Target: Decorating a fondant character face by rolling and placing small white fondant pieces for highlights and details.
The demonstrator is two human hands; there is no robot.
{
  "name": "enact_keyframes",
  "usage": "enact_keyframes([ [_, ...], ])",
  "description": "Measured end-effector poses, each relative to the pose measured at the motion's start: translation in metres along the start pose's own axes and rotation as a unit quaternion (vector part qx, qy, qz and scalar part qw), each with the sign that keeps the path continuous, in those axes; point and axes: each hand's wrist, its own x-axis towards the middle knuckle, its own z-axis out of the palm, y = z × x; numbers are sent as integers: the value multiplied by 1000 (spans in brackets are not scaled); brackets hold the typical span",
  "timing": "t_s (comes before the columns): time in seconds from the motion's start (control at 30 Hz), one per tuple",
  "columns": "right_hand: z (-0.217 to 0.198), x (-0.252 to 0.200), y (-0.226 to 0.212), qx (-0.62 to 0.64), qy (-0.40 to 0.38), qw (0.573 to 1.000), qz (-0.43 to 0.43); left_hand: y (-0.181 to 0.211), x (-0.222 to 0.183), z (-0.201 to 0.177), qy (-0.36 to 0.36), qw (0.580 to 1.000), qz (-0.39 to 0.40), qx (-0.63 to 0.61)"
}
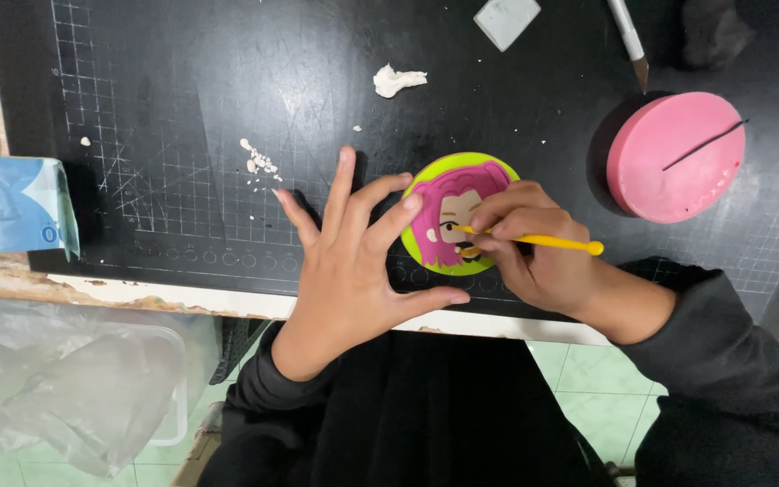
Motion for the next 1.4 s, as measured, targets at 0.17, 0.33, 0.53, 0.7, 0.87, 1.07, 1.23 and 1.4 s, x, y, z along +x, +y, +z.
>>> enact_keyframes([
  [0.17,0,5,-5,-10,-19,1000,20,2,2,-3,-12,1000,-10,1],
  [0.33,-7,4,0,-21,17,1000,10,4,5,-5,-11,1000,-18,-10],
  [0.53,-64,47,-53,-274,116,947,125,-2,2,0,29,999,-8,-30],
  [0.7,-68,58,-42,-383,19,877,288,-5,-4,2,124,986,-13,-112],
  [0.87,-68,51,-21,-564,-87,785,241,-11,-7,4,287,935,-3,-208],
  [1.07,-55,63,-14,-557,-2,831,11,-8,10,-4,228,969,-6,-91],
  [1.23,-25,124,-8,-397,-68,915,26,-1,51,-36,136,987,30,84],
  [1.4,-12,157,6,-336,-132,927,102,-37,105,-23,115,967,43,222],
])
